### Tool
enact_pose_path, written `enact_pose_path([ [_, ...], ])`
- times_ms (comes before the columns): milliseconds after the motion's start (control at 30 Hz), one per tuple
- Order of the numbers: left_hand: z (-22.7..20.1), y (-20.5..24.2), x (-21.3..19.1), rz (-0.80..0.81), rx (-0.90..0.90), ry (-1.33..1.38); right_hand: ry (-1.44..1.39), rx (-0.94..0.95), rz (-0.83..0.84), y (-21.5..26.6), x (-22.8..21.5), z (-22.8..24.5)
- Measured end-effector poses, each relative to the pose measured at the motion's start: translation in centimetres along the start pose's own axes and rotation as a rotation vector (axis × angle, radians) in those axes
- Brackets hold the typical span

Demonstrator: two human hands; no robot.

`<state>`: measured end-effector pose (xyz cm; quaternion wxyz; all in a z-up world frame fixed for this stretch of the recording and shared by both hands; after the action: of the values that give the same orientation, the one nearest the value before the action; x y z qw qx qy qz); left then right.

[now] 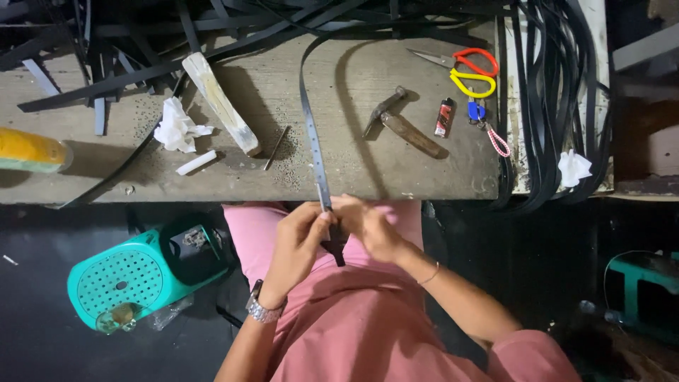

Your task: Using a hammer and a punch tool to create a series of holes in a long leather strap on a workbench.

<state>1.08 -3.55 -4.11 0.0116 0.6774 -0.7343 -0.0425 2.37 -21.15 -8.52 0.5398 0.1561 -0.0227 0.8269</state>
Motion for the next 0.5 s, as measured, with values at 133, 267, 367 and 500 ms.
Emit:
enact_pose_path([
  [133,0.4,0.1,1.3,0.096,0.046,-0.084,-0.011,0.069,-0.274,-2.4,-0.1,3.1],
  [267,1.2,0.0,2.3,0.126,0.038,-0.158,-0.083,0.084,-0.194,-3.0,-1.0,2.5],
  [367,3.3,-0.8,1.4,0.008,0.059,-0.279,-0.055,0.004,-0.236,-3.4,-2.3,1.1],
  [500,6.0,-2.8,-0.5,-0.295,0.261,-0.674,-0.131,-0.034,-0.294,-3.1,-2.6,1.2],
])
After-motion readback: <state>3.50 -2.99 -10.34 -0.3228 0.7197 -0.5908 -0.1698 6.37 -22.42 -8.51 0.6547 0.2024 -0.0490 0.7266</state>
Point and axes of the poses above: each hand's wrist, its own y-axis away from the middle knuckle, its own x-axis out of the palm, z = x × y, the point moved 1 cm from there along -y, towards the middle knuckle, and after that the axes turned 1 degree about -x, right-handed, at the moved point
